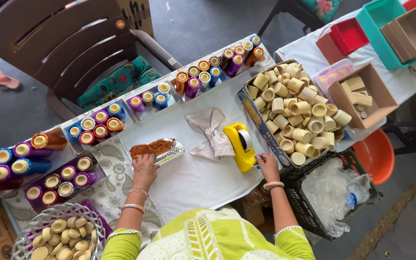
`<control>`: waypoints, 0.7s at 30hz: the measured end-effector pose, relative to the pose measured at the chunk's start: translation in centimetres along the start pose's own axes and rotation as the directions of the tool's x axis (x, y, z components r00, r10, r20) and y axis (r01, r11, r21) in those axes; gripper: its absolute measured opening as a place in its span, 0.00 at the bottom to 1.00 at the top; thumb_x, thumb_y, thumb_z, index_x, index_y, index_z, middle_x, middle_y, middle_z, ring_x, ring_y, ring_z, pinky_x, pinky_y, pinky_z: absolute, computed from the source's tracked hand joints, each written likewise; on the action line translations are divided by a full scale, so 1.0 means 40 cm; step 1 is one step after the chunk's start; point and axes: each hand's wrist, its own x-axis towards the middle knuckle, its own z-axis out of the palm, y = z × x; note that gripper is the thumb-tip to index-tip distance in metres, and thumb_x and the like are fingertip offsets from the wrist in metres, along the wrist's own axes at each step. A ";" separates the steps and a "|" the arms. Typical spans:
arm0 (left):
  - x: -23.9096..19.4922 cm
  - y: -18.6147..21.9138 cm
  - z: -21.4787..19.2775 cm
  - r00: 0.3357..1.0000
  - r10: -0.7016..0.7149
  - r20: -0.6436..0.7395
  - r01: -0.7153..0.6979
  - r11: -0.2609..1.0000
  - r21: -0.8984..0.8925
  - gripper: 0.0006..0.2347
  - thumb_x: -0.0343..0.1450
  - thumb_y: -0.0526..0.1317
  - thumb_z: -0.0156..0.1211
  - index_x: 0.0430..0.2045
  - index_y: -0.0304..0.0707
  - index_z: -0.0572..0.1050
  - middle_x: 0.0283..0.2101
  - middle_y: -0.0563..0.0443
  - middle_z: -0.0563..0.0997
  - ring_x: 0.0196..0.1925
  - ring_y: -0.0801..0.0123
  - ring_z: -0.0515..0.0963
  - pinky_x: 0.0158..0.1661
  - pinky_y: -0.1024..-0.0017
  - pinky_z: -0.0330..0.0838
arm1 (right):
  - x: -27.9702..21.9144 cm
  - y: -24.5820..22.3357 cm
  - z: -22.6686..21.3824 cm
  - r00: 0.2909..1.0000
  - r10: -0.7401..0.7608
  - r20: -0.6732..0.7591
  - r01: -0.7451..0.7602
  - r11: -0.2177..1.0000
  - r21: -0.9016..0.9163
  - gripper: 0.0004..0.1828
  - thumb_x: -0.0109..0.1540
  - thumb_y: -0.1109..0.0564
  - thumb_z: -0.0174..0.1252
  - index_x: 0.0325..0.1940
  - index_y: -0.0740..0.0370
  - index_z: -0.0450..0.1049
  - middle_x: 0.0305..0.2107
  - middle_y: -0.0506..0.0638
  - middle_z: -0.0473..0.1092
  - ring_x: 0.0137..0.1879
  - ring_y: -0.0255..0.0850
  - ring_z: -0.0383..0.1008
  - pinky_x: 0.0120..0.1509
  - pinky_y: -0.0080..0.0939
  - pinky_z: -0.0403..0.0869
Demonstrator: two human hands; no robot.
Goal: The person wraps small, cylindrical candle holders in shiny metallic foil. They pick up a candle holder, place it on a sheet of foil, and fold the foil around it to create a wrapped package. The wrapped items are then placed into a tray alongside other finished products.
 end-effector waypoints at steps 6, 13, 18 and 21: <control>-0.004 0.000 -0.006 0.998 -0.033 0.060 0.032 0.999 0.025 0.18 0.65 0.42 0.70 0.47 0.42 0.76 0.48 0.50 0.79 0.54 0.55 0.74 0.61 0.52 0.59 | -0.005 0.016 0.006 1.000 0.022 0.005 -0.022 1.000 0.000 0.10 0.61 0.55 0.65 0.37 0.67 0.82 0.33 0.54 0.69 0.34 0.43 0.74 0.43 0.41 0.73; 0.000 -0.012 0.009 0.999 -0.021 0.045 0.021 1.000 -0.012 0.19 0.64 0.41 0.69 0.49 0.42 0.75 0.48 0.49 0.79 0.54 0.53 0.75 0.61 0.47 0.59 | -0.007 0.102 0.055 0.979 0.204 0.022 -0.188 0.850 0.492 0.14 0.64 0.54 0.62 0.41 0.72 0.76 0.38 0.42 0.67 0.37 0.31 0.73 0.42 0.32 0.74; 0.003 -0.010 0.008 0.999 -0.015 0.043 0.015 1.000 0.009 0.17 0.64 0.42 0.70 0.45 0.41 0.76 0.48 0.49 0.79 0.56 0.53 0.73 0.60 0.50 0.59 | -0.017 0.115 0.063 0.966 0.242 0.089 -0.239 0.713 0.660 0.09 0.67 0.57 0.58 0.47 0.66 0.74 0.37 0.46 0.75 0.39 0.31 0.73 0.45 0.32 0.74; 0.001 -0.006 -0.003 0.999 -0.008 0.049 0.006 0.999 0.031 0.16 0.64 0.42 0.70 0.44 0.41 0.77 0.48 0.49 0.78 0.56 0.55 0.73 0.60 0.53 0.59 | -0.020 0.164 0.090 0.967 0.227 0.116 -0.242 0.669 0.703 0.09 0.68 0.59 0.57 0.49 0.66 0.72 0.37 0.47 0.73 0.40 0.33 0.73 0.47 0.34 0.74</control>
